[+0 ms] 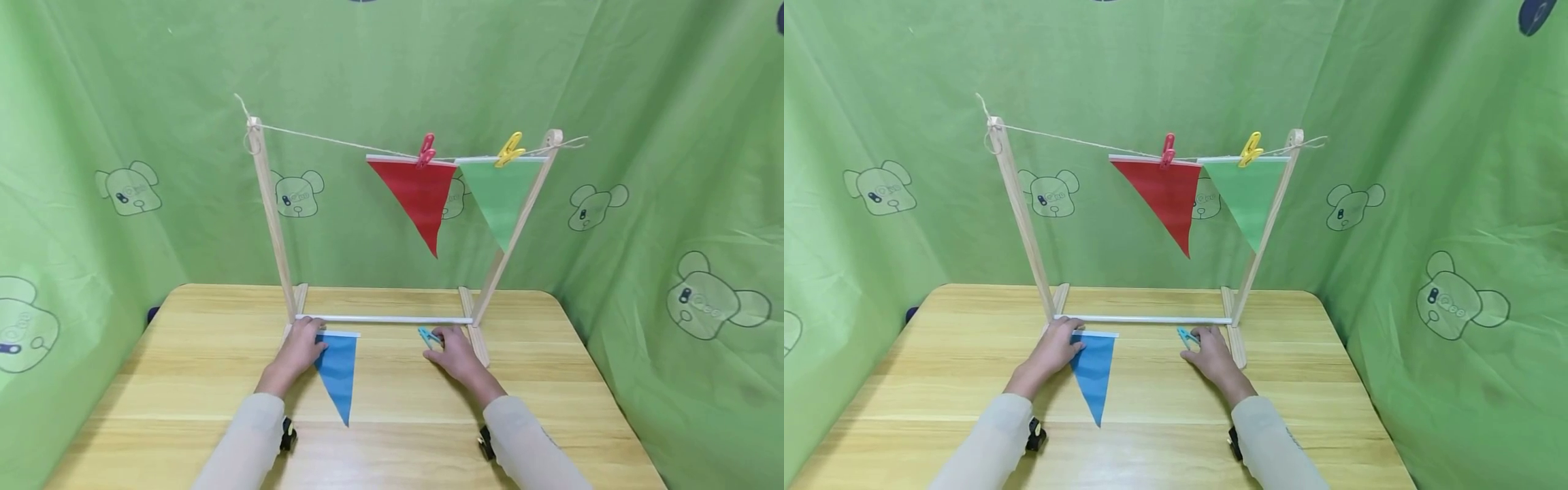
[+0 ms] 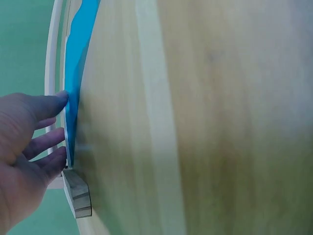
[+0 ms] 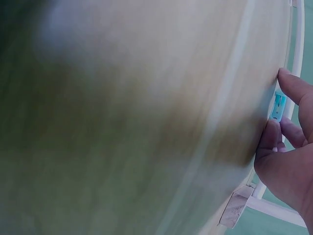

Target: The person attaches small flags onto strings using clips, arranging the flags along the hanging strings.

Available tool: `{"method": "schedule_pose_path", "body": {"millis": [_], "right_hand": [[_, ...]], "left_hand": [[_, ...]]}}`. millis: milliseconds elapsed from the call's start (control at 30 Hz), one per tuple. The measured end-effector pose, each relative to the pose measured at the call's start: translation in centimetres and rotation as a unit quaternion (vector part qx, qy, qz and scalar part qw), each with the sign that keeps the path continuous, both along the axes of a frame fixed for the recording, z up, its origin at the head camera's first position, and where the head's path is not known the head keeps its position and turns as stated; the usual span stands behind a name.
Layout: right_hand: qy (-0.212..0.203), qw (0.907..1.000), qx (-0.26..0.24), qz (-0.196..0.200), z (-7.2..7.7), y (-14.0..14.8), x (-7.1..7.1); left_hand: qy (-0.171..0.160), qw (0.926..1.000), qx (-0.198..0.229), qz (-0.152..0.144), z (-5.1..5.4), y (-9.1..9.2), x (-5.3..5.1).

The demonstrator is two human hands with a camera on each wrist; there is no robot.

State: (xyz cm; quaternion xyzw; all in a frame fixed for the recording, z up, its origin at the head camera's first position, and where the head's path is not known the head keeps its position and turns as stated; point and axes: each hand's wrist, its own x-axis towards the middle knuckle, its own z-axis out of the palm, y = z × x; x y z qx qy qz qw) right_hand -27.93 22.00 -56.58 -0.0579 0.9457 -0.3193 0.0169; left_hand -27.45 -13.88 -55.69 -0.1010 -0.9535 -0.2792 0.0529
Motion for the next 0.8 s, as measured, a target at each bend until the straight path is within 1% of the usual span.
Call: {"method": "schedule_pose_path", "body": {"millis": [67,167,267,333,467,633,700,800], "right_hand": [[-0.002,1.0,0.0,-0.001,0.0,0.0,0.0],[0.0,1.0,0.001,-0.004,0.0,-0.1,0.1],[0.005,0.9999,0.002,-0.009,0.0,-0.1,0.1],[0.005,0.9999,0.002,-0.012,-0.1,-0.2,0.1],[0.007,0.9998,0.005,-0.015,-0.2,-0.2,0.0],[0.014,0.9998,0.007,-0.013,-0.5,-0.3,-0.3],[0.016,0.9998,0.008,-0.012,-0.5,-0.3,-0.3],[0.02,0.9997,0.01,-0.01,-0.5,-0.3,-0.3]], "left_hand": [[0.005,1.0,-0.003,-0.001,0.1,-0.1,0.0],[0.027,0.9994,-0.02,-0.008,0.1,-0.4,-0.1],[0.051,0.9976,-0.04,-0.023,0.0,-0.7,-0.2],[0.059,0.9965,-0.05,-0.032,0.0,-0.9,-0.3],[0.057,0.9961,-0.054,-0.041,0.0,-1.2,-0.4],[0.042,0.9971,-0.05,-0.039,0.1,-1.4,-0.6],[0.041,0.9971,-0.049,-0.042,0.2,-1.5,-0.8],[0.029,0.9974,-0.044,-0.049,0.5,-1.5,-0.9]]}}
